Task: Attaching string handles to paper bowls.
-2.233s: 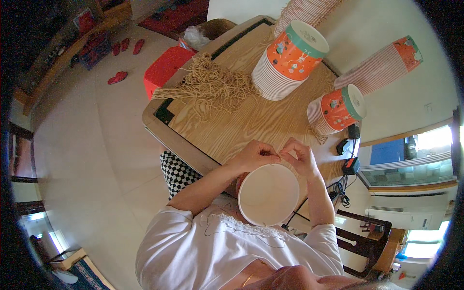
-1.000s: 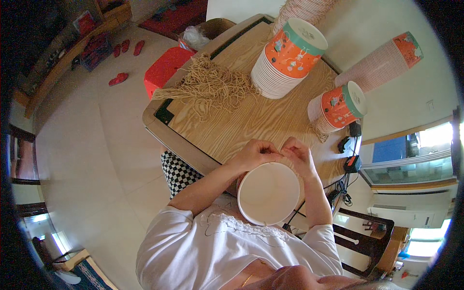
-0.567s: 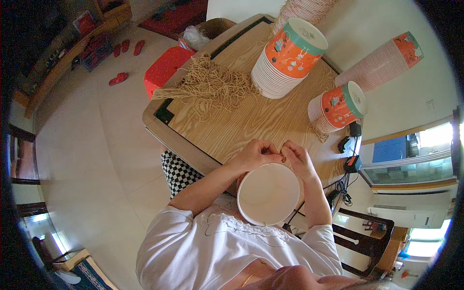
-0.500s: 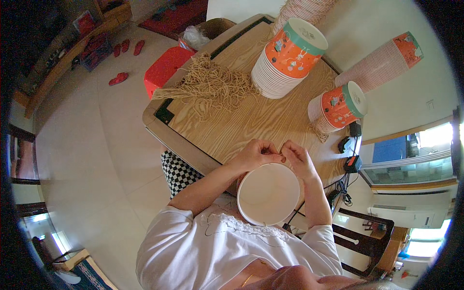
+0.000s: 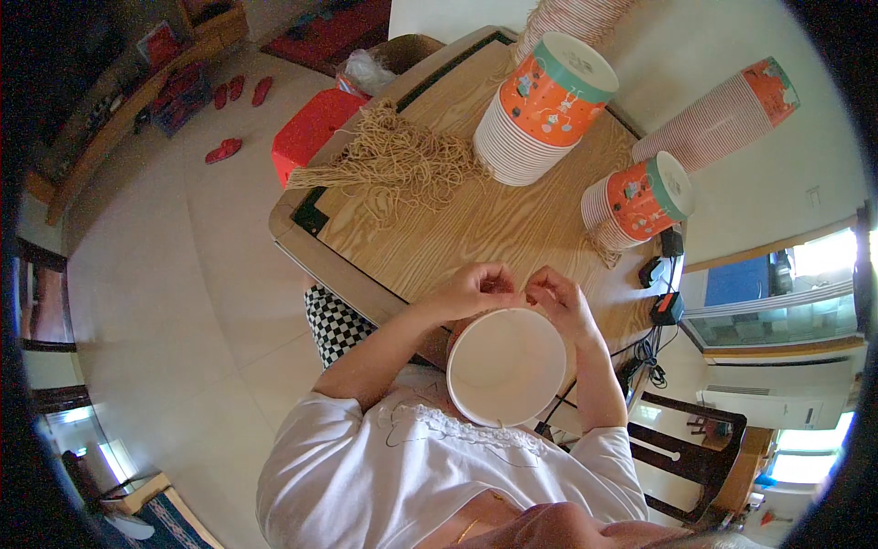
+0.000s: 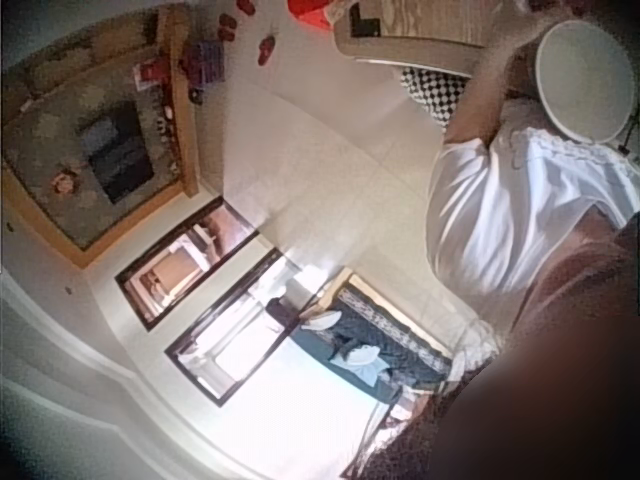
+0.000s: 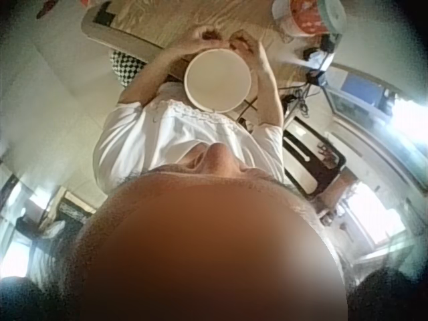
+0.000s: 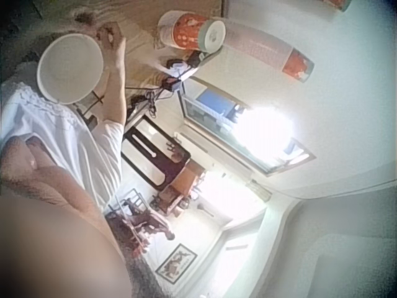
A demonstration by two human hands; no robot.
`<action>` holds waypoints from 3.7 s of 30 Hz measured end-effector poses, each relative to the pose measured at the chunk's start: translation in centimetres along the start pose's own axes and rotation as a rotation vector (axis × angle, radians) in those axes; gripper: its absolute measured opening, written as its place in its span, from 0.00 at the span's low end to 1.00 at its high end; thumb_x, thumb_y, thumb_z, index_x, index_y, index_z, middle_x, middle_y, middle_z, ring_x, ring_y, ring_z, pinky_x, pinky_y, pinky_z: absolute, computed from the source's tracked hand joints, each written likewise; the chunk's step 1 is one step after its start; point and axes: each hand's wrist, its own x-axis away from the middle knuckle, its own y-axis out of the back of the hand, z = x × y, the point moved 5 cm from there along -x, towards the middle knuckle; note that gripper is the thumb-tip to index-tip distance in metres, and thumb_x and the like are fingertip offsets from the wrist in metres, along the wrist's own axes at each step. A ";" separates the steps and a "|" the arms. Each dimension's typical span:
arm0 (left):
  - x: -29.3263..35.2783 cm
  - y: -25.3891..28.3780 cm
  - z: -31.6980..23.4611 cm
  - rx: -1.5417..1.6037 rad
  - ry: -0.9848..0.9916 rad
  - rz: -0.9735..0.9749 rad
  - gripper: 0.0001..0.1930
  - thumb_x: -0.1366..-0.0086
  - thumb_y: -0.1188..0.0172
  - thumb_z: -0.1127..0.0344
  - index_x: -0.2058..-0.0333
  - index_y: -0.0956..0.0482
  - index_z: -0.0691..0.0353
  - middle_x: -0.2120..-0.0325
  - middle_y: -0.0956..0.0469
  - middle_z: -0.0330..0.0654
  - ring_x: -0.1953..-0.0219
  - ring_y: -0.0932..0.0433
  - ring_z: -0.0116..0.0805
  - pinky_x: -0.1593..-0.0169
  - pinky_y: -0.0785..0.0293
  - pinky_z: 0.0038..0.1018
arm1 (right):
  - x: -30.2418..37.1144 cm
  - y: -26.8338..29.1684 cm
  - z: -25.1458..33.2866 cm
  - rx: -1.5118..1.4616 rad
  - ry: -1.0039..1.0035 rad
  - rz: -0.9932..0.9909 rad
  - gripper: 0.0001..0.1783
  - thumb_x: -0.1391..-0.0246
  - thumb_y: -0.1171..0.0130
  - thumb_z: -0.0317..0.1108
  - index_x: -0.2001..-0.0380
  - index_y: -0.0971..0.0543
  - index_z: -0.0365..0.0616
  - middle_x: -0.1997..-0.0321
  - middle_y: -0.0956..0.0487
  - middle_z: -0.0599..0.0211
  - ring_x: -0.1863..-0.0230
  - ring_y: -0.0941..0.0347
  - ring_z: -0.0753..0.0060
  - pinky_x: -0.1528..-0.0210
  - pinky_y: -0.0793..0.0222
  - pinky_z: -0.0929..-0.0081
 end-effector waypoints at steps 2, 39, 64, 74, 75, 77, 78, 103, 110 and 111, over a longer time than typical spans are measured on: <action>0.1 0.3 -0.5 -0.082 -0.026 0.044 0.10 0.48 0.36 0.63 0.71 0.22 0.63 0.75 0.22 0.36 0.70 0.27 0.21 0.63 0.30 0.21 | 0.0 0.0 -0.3 0.005 -0.011 -0.017 0.04 0.45 0.50 0.27 0.71 0.29 0.37 0.73 0.30 0.72 0.69 0.33 0.81 0.64 0.34 0.81; 1.2 0.6 -3.6 -0.417 -0.201 0.195 0.07 0.47 0.40 0.72 0.67 0.20 0.59 0.76 0.25 0.36 0.72 0.27 0.26 0.67 0.32 0.23 | -0.6 -0.8 0.1 -0.024 -0.018 -0.008 0.07 0.46 0.49 0.29 0.72 0.27 0.35 0.74 0.27 0.68 0.70 0.31 0.77 0.66 0.34 0.78; 1.0 0.0 -3.6 -0.507 -0.288 0.116 0.07 0.50 0.37 0.73 0.70 0.22 0.58 0.74 0.27 0.36 0.71 0.30 0.24 0.68 0.33 0.22 | -1.0 -0.7 -0.3 0.084 0.003 0.003 0.07 0.46 0.48 0.29 0.70 0.26 0.35 0.71 0.26 0.69 0.70 0.29 0.77 0.66 0.33 0.78; 1.1 -0.1 -3.2 -0.474 -0.343 0.076 0.09 0.54 0.44 0.81 0.76 0.24 0.58 0.75 0.36 0.36 0.72 0.32 0.29 0.67 0.34 0.22 | -0.9 -0.8 -0.2 0.026 -0.028 -0.008 0.06 0.46 0.48 0.28 0.70 0.26 0.35 0.71 0.26 0.69 0.70 0.30 0.78 0.67 0.33 0.78; 1.1 -0.1 -3.4 -0.509 -0.371 0.035 0.08 0.54 0.44 0.81 0.78 0.27 0.59 0.74 0.36 0.37 0.71 0.32 0.29 0.67 0.34 0.22 | -0.9 -0.7 -0.2 0.020 -0.028 -0.011 0.06 0.46 0.48 0.28 0.70 0.26 0.35 0.71 0.26 0.69 0.70 0.30 0.78 0.67 0.33 0.79; 1.2 -0.4 -4.2 -0.545 -0.398 -0.005 0.07 0.53 0.44 0.81 0.80 0.29 0.60 0.73 0.35 0.38 0.71 0.32 0.29 0.67 0.35 0.22 | -0.9 -0.6 -0.1 0.046 -0.017 -0.017 0.06 0.46 0.48 0.28 0.70 0.26 0.35 0.72 0.26 0.69 0.70 0.30 0.78 0.67 0.33 0.79; 1.2 -0.6 -4.4 -0.536 -0.335 0.011 0.08 0.53 0.44 0.81 0.81 0.31 0.60 0.74 0.35 0.37 0.70 0.32 0.29 0.67 0.35 0.22 | -0.9 -0.5 -0.1 0.072 -0.007 -0.023 0.06 0.46 0.48 0.28 0.70 0.26 0.35 0.72 0.27 0.69 0.70 0.30 0.78 0.67 0.33 0.79; 0.6 0.5 -3.6 -0.508 -0.253 0.019 0.06 0.49 0.39 0.74 0.71 0.26 0.59 0.74 0.32 0.35 0.72 0.32 0.24 0.70 0.34 0.20 | -1.2 -0.6 1.0 0.045 -0.001 -0.017 0.06 0.47 0.47 0.29 0.70 0.26 0.37 0.73 0.27 0.72 0.68 0.32 0.82 0.66 0.34 0.79; 3.3 2.4 -4.5 -0.506 -0.087 -0.001 0.09 0.48 0.40 0.73 0.71 0.31 0.61 0.77 0.31 0.33 0.76 0.33 0.20 0.71 0.34 0.21 | 0.2 -1.0 2.1 0.210 0.046 -0.032 0.04 0.47 0.48 0.27 0.72 0.28 0.37 0.76 0.27 0.70 0.71 0.31 0.81 0.66 0.34 0.81; 4.4 1.8 -5.3 -0.543 -0.057 0.089 0.09 0.47 0.40 0.73 0.69 0.31 0.61 0.77 0.31 0.32 0.75 0.33 0.20 0.71 0.34 0.20 | 0.5 -0.8 2.1 0.289 0.090 -0.068 0.04 0.47 0.48 0.27 0.72 0.28 0.37 0.75 0.27 0.68 0.71 0.31 0.80 0.66 0.34 0.80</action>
